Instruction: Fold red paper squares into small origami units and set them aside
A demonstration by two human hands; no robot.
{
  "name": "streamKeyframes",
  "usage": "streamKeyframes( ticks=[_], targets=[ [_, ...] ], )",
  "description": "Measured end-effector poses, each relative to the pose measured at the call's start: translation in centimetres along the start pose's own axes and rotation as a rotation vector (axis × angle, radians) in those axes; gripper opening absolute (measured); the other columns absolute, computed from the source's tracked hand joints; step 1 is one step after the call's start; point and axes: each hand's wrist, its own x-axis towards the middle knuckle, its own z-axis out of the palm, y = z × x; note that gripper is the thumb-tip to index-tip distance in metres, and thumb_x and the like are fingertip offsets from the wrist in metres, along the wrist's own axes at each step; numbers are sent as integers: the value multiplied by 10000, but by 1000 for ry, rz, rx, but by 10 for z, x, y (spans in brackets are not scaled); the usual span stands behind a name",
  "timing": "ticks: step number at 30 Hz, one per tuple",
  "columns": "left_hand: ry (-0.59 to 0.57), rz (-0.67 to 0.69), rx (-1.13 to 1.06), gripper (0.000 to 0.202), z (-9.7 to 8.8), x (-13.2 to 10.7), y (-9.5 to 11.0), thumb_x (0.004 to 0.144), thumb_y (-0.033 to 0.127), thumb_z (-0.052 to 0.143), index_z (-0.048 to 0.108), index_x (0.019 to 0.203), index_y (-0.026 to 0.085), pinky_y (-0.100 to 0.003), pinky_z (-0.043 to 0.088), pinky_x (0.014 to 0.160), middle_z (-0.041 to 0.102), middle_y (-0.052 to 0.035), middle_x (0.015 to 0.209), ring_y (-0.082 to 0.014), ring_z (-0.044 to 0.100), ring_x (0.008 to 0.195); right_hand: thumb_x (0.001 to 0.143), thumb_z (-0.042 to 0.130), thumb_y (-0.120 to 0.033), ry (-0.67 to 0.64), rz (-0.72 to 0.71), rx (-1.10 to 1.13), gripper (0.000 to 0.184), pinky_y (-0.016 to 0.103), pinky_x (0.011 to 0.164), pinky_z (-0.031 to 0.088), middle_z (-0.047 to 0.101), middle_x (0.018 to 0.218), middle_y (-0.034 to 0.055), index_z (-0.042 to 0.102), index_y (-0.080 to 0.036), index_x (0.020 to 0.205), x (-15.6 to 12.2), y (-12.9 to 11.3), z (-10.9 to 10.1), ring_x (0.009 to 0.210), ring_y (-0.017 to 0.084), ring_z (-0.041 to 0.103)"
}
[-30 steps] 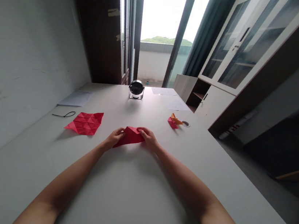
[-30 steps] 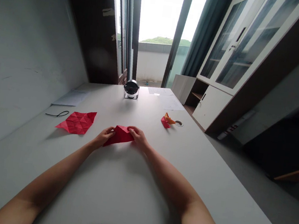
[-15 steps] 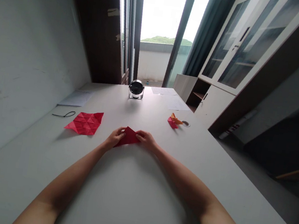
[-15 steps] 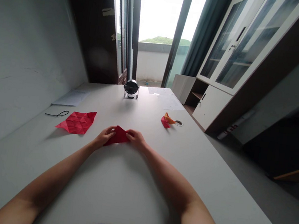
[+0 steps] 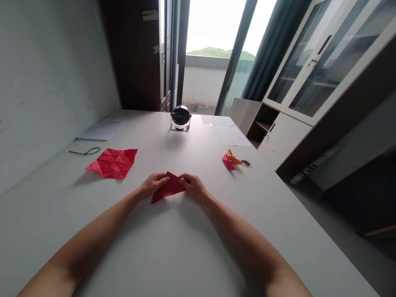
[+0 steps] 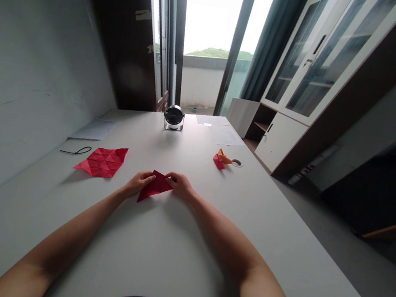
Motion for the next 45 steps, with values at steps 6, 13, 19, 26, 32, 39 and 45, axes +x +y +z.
streamKeyframes(
  ticks=[6,13,19,26,32,39,45],
  targets=[
    [-18,13,10,440,-1,0,-1,839,521,668,718,998,114,-268,478,664,729,-82,900,-181,633,739,838,578,-364,-13,10,-25,283,218,536,306,512,604,-43,727,-191,1005,0,-1,0,559,101,403],
    [-10,14,10,379,1,0,-2,820,479,689,716,968,131,-274,484,670,729,-73,883,-191,634,748,849,579,-384,-33,-8,-36,266,220,568,344,574,650,-25,728,-190,952,-1,-2,-1,589,110,447],
    [-11,26,73,359,1,-1,0,832,464,665,726,976,140,-270,478,648,731,-68,881,-189,631,734,853,597,-425,-62,-30,-67,276,228,607,380,634,696,-11,723,-182,879,-3,-5,-3,632,124,501],
    [-5,69,142,332,1,-1,4,843,442,645,733,956,142,-272,480,649,731,-66,865,-191,631,732,870,583,-462,-90,-45,-65,324,232,617,386,648,713,0,716,-167,855,-4,-10,-6,648,129,515],
    [2,51,136,312,2,-1,5,822,439,660,732,903,146,-265,466,631,726,-58,827,-183,622,697,846,603,-429,-105,-40,-117,274,225,597,365,608,659,-22,710,-178,826,-3,-6,-4,617,118,480],
    [47,92,217,312,-1,1,-3,852,440,616,734,909,157,-269,460,620,723,-49,819,-186,618,692,859,579,-386,-100,-38,-148,243,228,594,358,606,661,-21,709,-182,829,-2,-5,-3,614,118,480],
    [73,117,261,299,-3,2,-4,865,428,593,731,891,164,-266,460,623,726,-49,829,-190,620,707,867,572,-393,-96,-46,-138,256,229,600,365,611,668,-16,709,-179,830,-3,-7,-4,621,122,485]
  ],
)
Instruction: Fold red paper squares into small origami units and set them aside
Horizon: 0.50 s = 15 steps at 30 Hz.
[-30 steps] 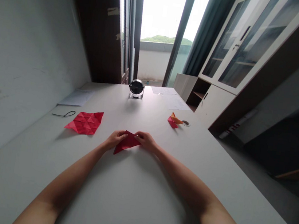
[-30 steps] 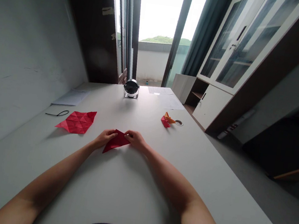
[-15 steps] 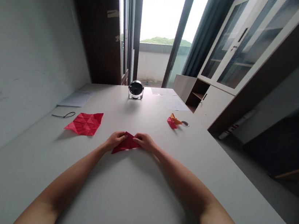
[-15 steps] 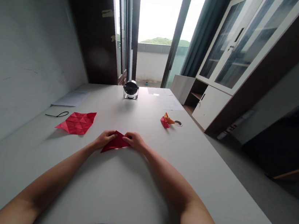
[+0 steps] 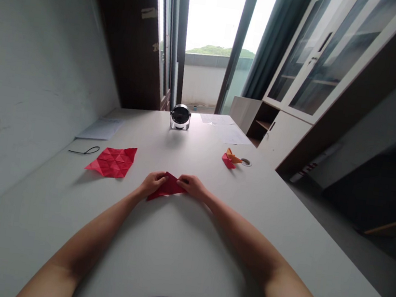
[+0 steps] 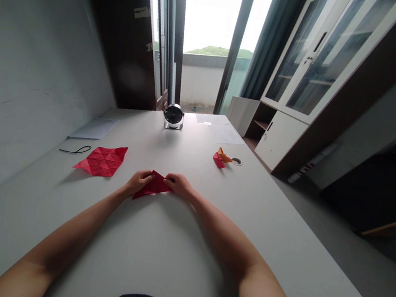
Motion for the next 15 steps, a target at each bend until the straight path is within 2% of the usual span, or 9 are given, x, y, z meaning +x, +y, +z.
streamKeyframes(
  ticks=[6,15],
  targets=[
    [2,-6,-13,297,0,-1,3,856,428,605,737,886,163,-272,463,637,728,-50,829,-194,623,712,873,568,-392,-9,-2,-11,254,228,602,365,616,680,-16,706,-181,841,1,3,0,628,122,495],
    [-18,-13,0,331,0,1,-4,869,435,579,722,940,145,-274,479,665,730,-60,868,-200,633,764,875,566,-403,-19,24,-15,273,221,608,364,610,678,-20,703,-167,853,1,3,1,628,113,481]
  ],
)
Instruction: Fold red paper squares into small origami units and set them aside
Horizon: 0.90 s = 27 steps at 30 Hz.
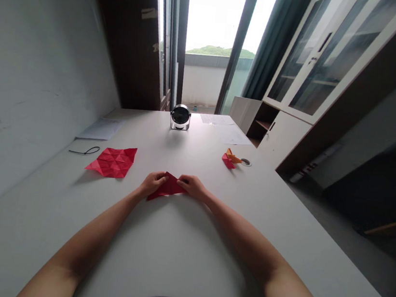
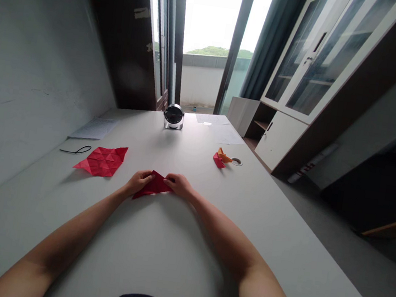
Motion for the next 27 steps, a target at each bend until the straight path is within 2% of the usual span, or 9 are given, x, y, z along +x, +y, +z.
streamKeyframes(
  ticks=[13,27],
  targets=[
    [17,57,98,305,-3,2,-2,890,416,530,686,885,155,-262,468,672,703,-41,838,-182,603,749,877,577,-359,-4,9,-44,242,220,623,367,645,706,-8,719,-164,884,-2,-6,-2,628,111,479],
    [8,26,79,314,-3,2,-1,870,424,543,697,924,156,-271,485,689,719,-50,874,-196,619,774,885,563,-342,-5,-16,-57,234,220,618,362,630,691,-9,719,-166,880,-2,-8,-2,626,112,481]
  ],
)
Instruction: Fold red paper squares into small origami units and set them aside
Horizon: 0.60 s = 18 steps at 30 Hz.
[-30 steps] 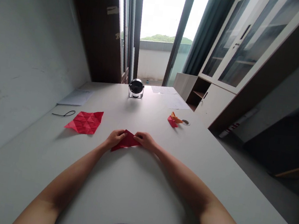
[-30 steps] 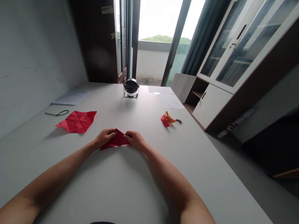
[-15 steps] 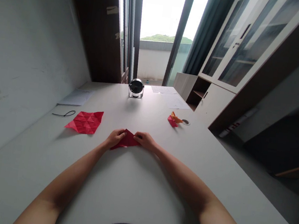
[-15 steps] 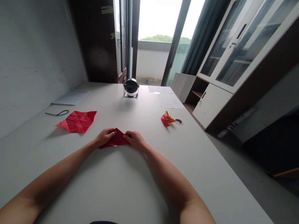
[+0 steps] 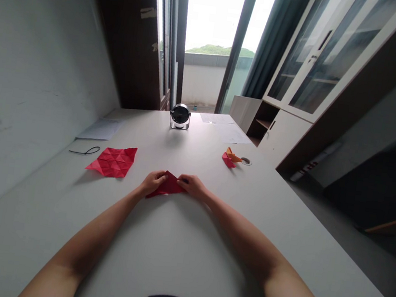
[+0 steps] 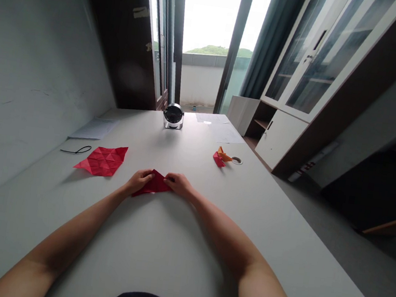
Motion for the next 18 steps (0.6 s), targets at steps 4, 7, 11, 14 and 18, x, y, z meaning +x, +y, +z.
streamKeyframes(
  ticks=[4,7,11,14,18],
  targets=[
    [1,-6,1,310,0,0,0,867,424,544,696,908,158,-268,480,677,715,-47,860,-195,614,762,883,563,-343,4,-1,4,235,219,615,360,620,687,-11,716,-165,868,-1,-2,-1,625,111,480],
    [0,-4,4,306,0,0,1,866,417,543,699,920,159,-269,480,688,718,-46,872,-196,616,771,882,563,-338,5,-4,2,231,218,615,360,616,683,-12,716,-165,866,-1,-4,-1,628,111,481],
    [1,7,15,299,0,0,4,870,413,537,692,905,161,-267,474,695,713,-37,857,-188,611,762,881,564,-334,2,-3,-13,230,218,618,363,617,683,-13,720,-166,870,-1,-4,-2,631,111,480],
    [-2,11,16,297,0,-1,5,872,415,531,685,892,161,-266,471,694,710,-35,851,-186,609,759,883,563,-332,1,-3,-24,229,217,624,365,622,687,-13,722,-166,875,-1,-3,-2,635,110,485],
    [2,7,17,305,0,-1,5,867,421,535,693,902,163,-272,480,687,715,-41,857,-195,612,765,884,566,-331,0,4,-39,230,218,633,372,638,701,-9,728,-168,891,-1,-3,-2,639,112,492]
  ],
)
